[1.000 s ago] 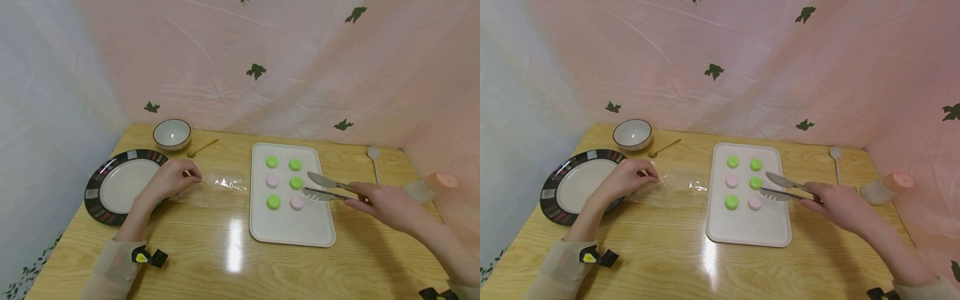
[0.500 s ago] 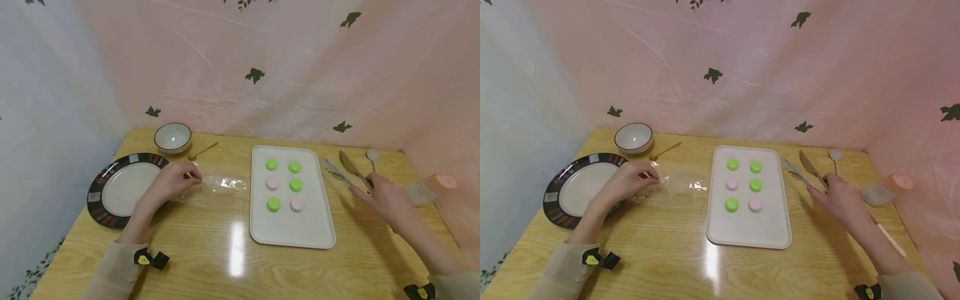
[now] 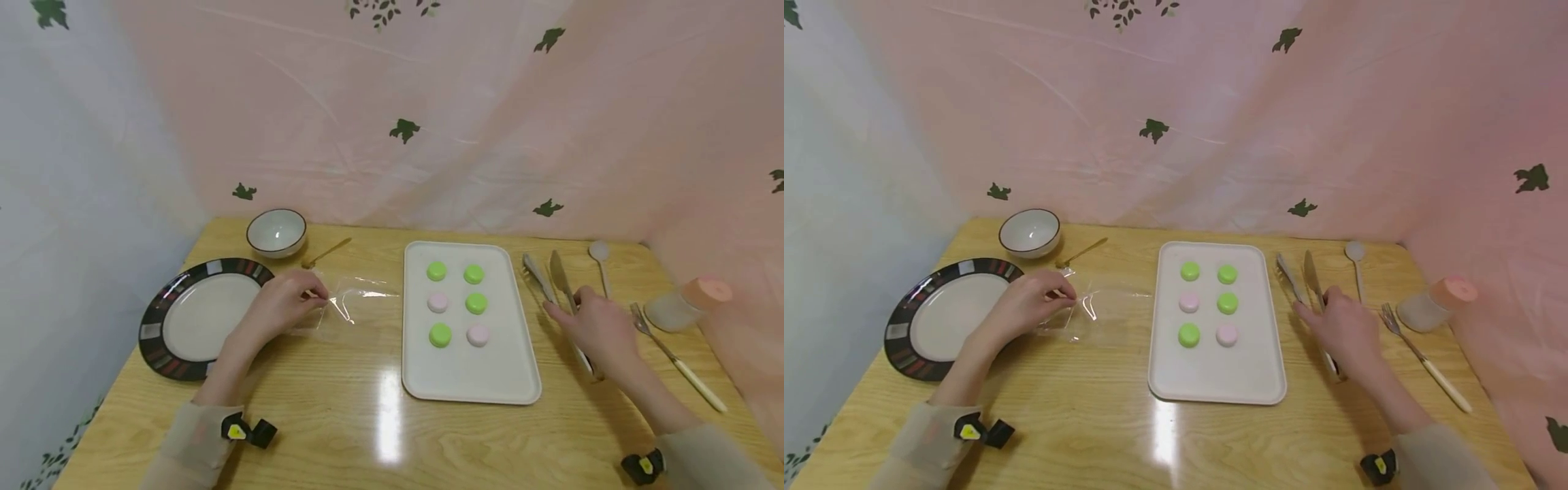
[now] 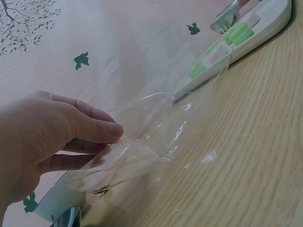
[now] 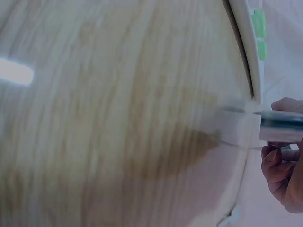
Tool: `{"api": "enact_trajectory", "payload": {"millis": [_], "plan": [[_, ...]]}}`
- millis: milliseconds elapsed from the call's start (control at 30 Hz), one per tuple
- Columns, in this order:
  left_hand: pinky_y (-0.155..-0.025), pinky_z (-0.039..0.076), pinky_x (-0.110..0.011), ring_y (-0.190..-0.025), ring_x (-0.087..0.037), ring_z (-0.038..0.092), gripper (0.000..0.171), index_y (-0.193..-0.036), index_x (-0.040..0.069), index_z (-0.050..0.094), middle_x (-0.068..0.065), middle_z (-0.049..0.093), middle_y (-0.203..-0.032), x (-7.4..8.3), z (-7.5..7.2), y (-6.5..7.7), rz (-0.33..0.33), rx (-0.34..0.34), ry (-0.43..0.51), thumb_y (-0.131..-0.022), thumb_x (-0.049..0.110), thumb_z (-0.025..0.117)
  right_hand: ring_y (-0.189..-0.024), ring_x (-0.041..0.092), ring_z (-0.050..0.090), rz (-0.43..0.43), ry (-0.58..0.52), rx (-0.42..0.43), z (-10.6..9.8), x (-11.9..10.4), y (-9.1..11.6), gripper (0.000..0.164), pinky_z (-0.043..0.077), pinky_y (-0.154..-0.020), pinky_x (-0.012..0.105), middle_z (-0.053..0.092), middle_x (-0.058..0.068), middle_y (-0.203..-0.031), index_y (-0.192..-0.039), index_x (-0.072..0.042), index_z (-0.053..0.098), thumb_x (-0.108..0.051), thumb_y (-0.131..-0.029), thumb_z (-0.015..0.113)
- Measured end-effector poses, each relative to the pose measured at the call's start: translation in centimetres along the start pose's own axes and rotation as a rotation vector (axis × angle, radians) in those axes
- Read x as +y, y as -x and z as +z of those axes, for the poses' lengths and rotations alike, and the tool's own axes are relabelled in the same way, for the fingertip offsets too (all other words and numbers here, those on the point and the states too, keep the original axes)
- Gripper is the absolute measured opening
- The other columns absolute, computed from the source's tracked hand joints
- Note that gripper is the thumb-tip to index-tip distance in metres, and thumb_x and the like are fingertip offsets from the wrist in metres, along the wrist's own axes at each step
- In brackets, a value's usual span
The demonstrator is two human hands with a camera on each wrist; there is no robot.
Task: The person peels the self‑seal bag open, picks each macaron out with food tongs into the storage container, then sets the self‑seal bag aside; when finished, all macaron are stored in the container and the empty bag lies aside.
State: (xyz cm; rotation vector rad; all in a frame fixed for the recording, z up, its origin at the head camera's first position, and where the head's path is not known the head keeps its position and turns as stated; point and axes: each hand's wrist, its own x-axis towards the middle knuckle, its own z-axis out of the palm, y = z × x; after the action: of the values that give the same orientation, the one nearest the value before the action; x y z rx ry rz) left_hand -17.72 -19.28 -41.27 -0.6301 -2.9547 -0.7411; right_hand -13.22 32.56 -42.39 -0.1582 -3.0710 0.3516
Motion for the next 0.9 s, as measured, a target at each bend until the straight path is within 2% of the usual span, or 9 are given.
{"api": "enact_trajectory", "payload": {"millis": [200,467,667,767,833,900], "plan": [[-0.072,0.051,-0.032,-0.081,-0.010,0.064,0.004,-0.086,0.023,0.071,0.009,0.069,-0.085,-0.3,0.5,-0.2,0.039,0.065,-0.066,-0.082,0.024,0.073,-0.046,0.020,0.045,0.007,-0.019,-0.008,1.2,-0.5,-0.7,0.074,0.031,-0.040,0.033,0.052,0.009,-0.058,-0.099,0.002,0.052,-0.070,-0.082,0.050],[-0.069,0.050,-0.032,-0.082,-0.011,0.063,0.005,-0.086,0.023,0.071,0.008,0.069,-0.086,-0.1,1.3,-1.0,0.107,0.112,-0.162,-0.082,0.024,0.073,-0.047,0.021,0.045,0.023,-0.052,0.008,1.8,-0.4,-1.0,0.074,0.030,-0.042,0.032,0.051,0.012,-0.060,-0.094,0.002,0.048,-0.070,-0.081,0.052],[-0.065,0.050,-0.034,-0.086,-0.015,0.063,0.008,-0.084,0.023,0.069,0.007,0.066,-0.088,-0.5,1.6,-0.9,0.119,0.160,-0.205,-0.079,0.023,0.075,-0.051,0.023,0.049,0.051,-0.095,-0.067,2.1,-0.7,-1.2,0.084,0.033,-0.044,0.032,0.054,0.015,-0.065,-0.103,0.005,0.046,-0.076,-0.079,0.047],[-0.065,0.050,-0.034,-0.090,-0.015,0.062,0.009,-0.083,0.022,0.069,0.007,0.064,-0.090,-0.9,1.8,-0.7,0.132,0.187,-0.214,-0.079,0.021,0.076,-0.053,0.022,0.051,0.054,-0.114,-0.090,1.9,-0.7,-1.2,0.084,0.035,-0.046,0.032,0.057,0.016,-0.069,-0.107,0.006,0.047,-0.075,-0.083,0.041],[-0.065,0.050,-0.033,-0.090,-0.014,0.062,0.009,-0.082,0.021,0.069,0.007,0.063,-0.093,-1.1,2.0,-0.5,0.137,0.202,-0.219,-0.078,0.020,0.076,-0.052,0.020,0.051,0.029,-0.118,-0.058,1.5,-0.6,-1.1,0.079,0.035,-0.045,0.031,0.060,0.016,-0.073,-0.108,0.004,0.049,-0.071,-0.087,0.039],[-0.067,0.051,-0.033,-0.095,-0.015,0.061,0.010,-0.084,0.020,0.069,0.005,0.063,-0.098,-1.3,2.0,-0.2,0.142,0.219,-0.225,-0.077,0.020,0.077,-0.051,0.018,0.050,-0.019,-0.119,0.012,1.2,-0.4,-1.0,0.070,0.034,-0.045,0.030,0.062,0.015,-0.073,-0.108,0.003,0.053,-0.064,-0.091,0.040]]}}
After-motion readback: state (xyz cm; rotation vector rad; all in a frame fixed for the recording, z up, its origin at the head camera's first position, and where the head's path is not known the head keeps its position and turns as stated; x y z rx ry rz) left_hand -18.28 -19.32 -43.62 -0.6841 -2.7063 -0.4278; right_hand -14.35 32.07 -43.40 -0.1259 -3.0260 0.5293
